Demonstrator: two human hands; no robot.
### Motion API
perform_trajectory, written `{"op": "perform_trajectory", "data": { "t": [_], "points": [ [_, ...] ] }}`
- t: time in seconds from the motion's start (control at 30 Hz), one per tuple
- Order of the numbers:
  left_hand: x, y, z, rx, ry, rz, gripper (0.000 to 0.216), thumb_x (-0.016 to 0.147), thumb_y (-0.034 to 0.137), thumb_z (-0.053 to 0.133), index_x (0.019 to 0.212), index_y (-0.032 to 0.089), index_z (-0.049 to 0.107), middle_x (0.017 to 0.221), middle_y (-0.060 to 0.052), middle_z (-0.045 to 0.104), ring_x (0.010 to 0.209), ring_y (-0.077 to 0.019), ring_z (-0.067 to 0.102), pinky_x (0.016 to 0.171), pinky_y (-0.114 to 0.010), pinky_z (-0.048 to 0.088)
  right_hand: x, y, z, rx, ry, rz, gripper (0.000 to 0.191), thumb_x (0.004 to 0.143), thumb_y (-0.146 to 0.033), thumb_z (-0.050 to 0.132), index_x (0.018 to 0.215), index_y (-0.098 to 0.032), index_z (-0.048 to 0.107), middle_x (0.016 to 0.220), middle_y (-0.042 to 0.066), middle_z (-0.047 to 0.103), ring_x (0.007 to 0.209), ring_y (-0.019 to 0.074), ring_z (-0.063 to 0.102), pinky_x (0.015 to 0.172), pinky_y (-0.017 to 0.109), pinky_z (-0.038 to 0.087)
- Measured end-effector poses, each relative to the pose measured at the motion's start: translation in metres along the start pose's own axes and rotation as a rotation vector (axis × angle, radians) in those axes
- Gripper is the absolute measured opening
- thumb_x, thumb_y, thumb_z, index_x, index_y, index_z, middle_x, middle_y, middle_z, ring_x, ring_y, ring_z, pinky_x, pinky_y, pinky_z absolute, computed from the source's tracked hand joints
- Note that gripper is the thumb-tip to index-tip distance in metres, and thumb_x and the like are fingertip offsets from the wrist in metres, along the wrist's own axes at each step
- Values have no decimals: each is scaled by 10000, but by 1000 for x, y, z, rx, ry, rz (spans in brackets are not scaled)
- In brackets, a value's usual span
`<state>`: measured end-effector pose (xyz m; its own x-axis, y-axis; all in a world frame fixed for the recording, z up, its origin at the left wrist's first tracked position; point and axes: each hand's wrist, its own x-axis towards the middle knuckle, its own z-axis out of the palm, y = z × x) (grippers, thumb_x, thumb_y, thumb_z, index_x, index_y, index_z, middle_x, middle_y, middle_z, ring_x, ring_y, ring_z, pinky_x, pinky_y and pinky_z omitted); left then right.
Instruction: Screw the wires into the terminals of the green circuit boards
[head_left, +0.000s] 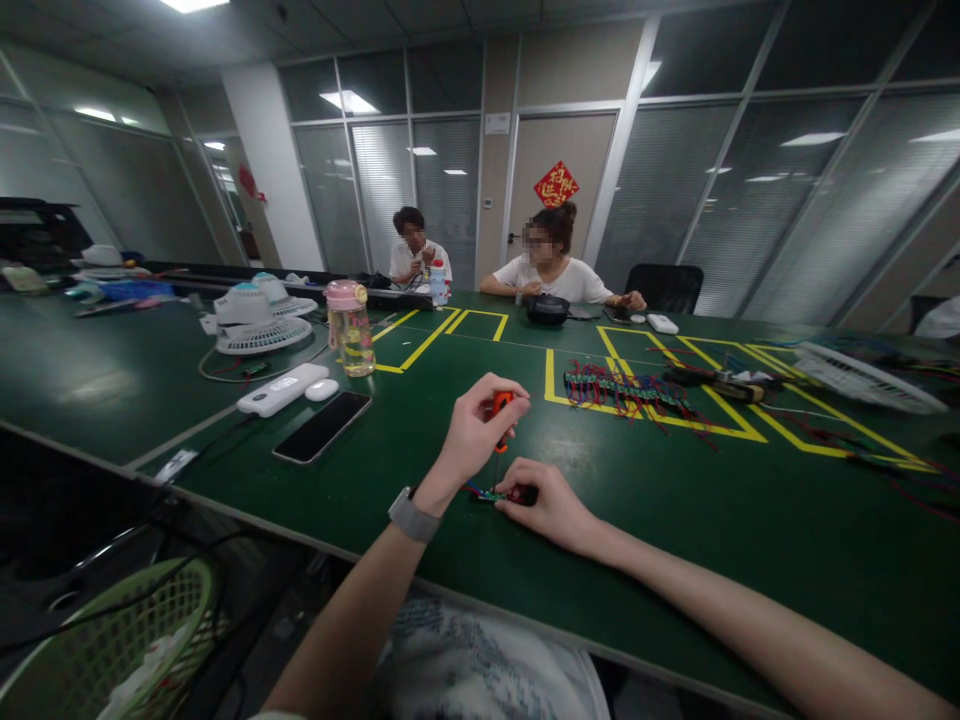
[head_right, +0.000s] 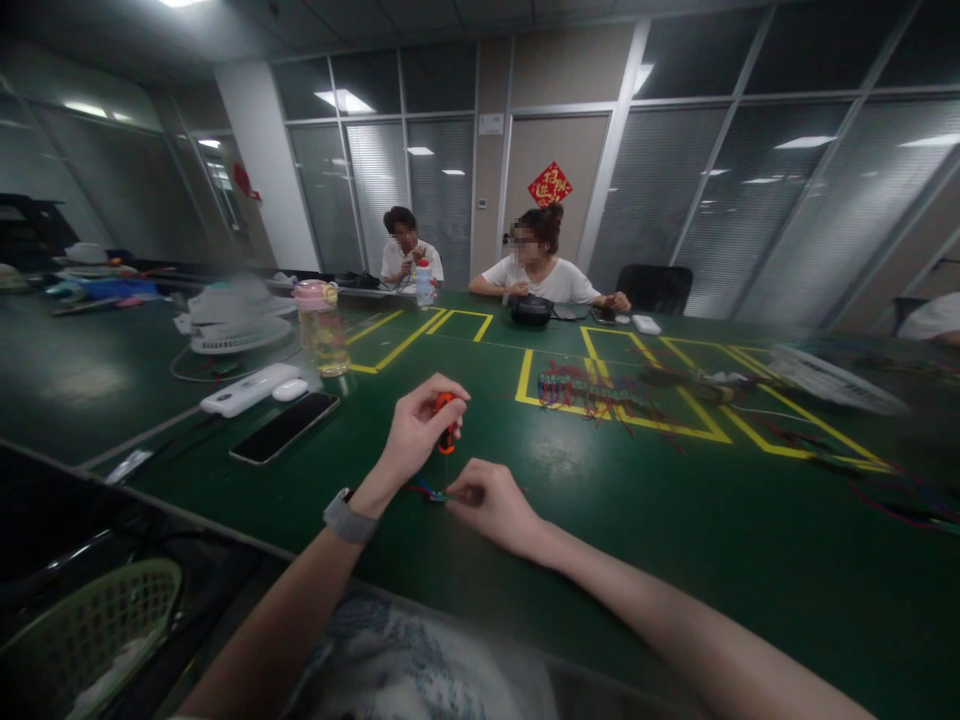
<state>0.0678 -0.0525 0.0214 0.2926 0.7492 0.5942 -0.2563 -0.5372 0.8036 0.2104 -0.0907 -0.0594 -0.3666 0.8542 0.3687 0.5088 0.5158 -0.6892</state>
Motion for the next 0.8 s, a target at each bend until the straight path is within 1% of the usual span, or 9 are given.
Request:
{"op": "perform_trajectory", "data": {
  "t": [0.1,0.17,0.33,0.4,0.47,0.53,0.6,0.7,0.8],
  "points": [
    [2,0,-2,-107,-79,-33,286,871,344,473,987,159,659,1049,-82,603,811,-139,621,717,-258,526,2,1,0,-10,-2,-14,74,711,-120,668,775,-148,693,734,17,598,632,112,534,575,229,428],
    [3,1,-3,-163,-107,-85,311,861,344,490,1070,162,630,1061,-94,617,827,-164,631,715,-297,537,2,1,0,-15,-1,-20,70,712,-122,670,773,-147,694,736,17,598,630,111,533,572,227,425],
    [4,-1,-8,69,37,52,152,726,262,687,833,155,679,812,-25,592,736,-111,563,694,-231,485,2,0,1,-25,9,-19,83,727,-126,660,792,-153,704,746,20,603,639,113,539,585,232,429],
    [4,-3,-9,89,41,88,129,767,265,641,815,158,695,896,-47,591,864,-137,562,774,-241,476,2,-1,1,-23,13,-9,85,728,-122,656,791,-153,705,745,21,603,636,113,540,586,234,432],
    [4,-3,-8,-25,-24,43,232,847,288,518,928,163,695,1046,-86,592,971,-176,566,816,-284,488,2,-3,1,-26,17,4,81,719,-119,662,779,-155,703,743,21,603,637,115,542,590,237,436],
    [3,-3,-8,-163,-89,-37,301,877,303,456,1051,160,655,1095,-110,601,945,-195,599,794,-329,513,2,-3,1,-34,26,19,80,711,-115,667,771,-156,702,740,21,603,639,119,543,594,241,439],
    [3,-2,-8,-192,-88,-87,302,854,313,512,1083,155,633,1011,-101,634,822,-177,624,730,-327,528,2,-4,1,-40,38,33,84,710,-110,665,770,-155,701,736,22,602,640,122,543,598,244,441],
    [3,-1,-9,-41,-3,-30,219,766,287,649,939,157,680,875,-49,618,726,-125,582,674,-248,501,3,-3,0,-43,61,46,89,714,-107,657,774,-157,701,739,24,602,644,123,542,608,248,447],
    [4,-1,-10,34,6,25,183,770,295,644,883,166,707,990,-63,592,843,-135,571,731,-226,483,3,-3,0,-48,62,50,86,716,-107,654,772,-156,698,742,26,603,646,124,540,616,251,449]
  ]
}}
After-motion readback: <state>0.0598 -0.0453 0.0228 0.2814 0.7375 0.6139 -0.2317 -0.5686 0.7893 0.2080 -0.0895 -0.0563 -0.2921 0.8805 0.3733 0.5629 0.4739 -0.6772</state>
